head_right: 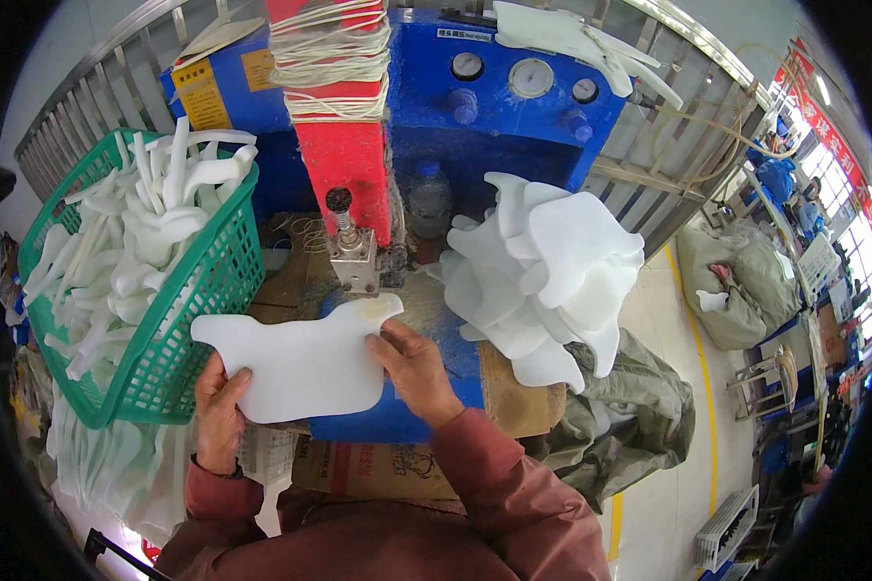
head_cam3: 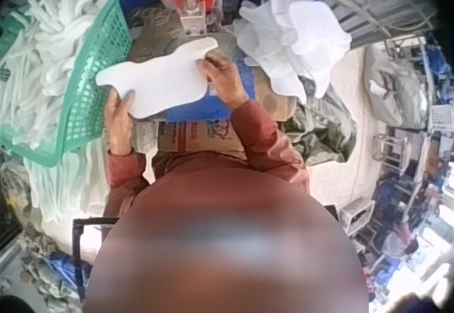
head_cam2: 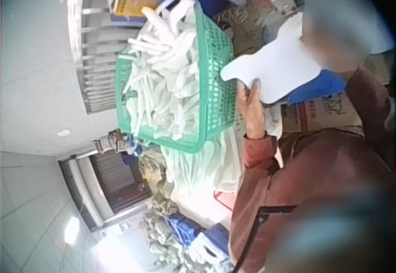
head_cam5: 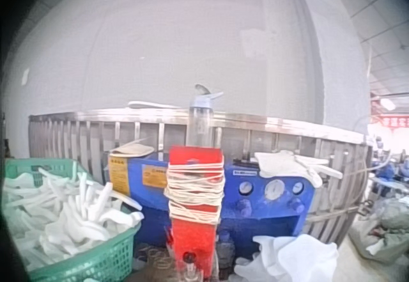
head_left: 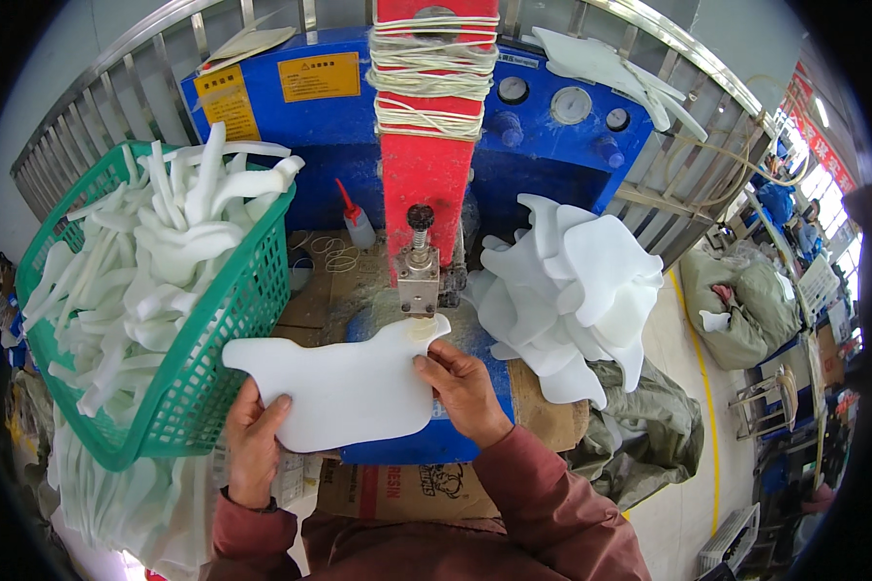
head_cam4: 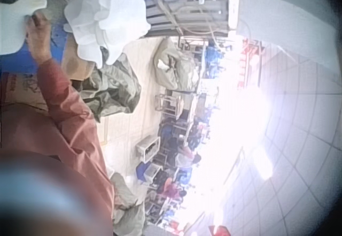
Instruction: The person repeatedly picks white foam pieces from a green basket, places them under a press-like machine, and trims their edges. Trimmed pieces are set aside on the work surface. The person also retrieves additional foam pieces from a large sack and continues the trimming cycle.
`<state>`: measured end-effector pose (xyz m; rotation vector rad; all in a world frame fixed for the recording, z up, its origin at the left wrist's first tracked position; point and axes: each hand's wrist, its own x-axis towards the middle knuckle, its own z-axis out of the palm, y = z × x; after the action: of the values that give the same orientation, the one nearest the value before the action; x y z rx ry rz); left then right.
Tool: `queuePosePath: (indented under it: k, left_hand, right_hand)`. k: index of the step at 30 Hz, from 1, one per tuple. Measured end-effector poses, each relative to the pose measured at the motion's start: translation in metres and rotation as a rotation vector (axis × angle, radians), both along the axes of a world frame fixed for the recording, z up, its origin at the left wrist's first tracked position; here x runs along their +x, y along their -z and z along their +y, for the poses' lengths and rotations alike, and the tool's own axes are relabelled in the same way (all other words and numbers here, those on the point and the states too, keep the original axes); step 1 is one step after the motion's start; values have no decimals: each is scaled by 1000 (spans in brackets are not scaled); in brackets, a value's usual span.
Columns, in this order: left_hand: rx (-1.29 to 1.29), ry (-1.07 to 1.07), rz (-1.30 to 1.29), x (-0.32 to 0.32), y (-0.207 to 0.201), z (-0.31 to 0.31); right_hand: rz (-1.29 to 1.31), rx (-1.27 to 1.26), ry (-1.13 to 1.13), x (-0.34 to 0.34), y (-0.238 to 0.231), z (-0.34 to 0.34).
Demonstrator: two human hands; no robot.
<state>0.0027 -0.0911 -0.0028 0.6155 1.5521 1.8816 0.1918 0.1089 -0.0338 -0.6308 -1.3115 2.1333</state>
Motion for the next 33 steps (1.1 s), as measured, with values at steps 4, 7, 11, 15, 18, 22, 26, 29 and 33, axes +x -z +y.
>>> queuePosePath:
  k: [4, 7, 11, 15, 18, 22, 26, 29, 33]
  left_hand:
    - [-4, 34, 5, -3, 0, 11]
    - [-1, 78, -11, -4, -1, 18]
    - [-2, 127, -14, -3, -1, 29]
    - [4, 150, -44, -1, 3, 38]
    - [14, 169, -54, -1, 7, 46]
    - [47, 199, -85, 2, 11, 57]
    - [49, 230, -87, 4, 12, 68]
    - [-15, 276, -72, 5, 12, 74]
    - [9, 314, -79, 9, 13, 85]
  right_hand:
    - [-47, -11, 29, 5, -5, 7]
    - [-51, 31, 60, 8, -7, 12]
    - [-131, 51, 97, 20, -10, 20]
    - [-128, 47, 141, 27, -10, 26]
    - [-51, 20, 158, 29, -10, 30]
    - [-4, 44, 179, 36, -14, 35]
    - [-83, 74, 230, 45, -15, 42]
    - [-9, 90, 277, 47, -11, 47]
    - [-1, 105, 307, 56, -9, 54]
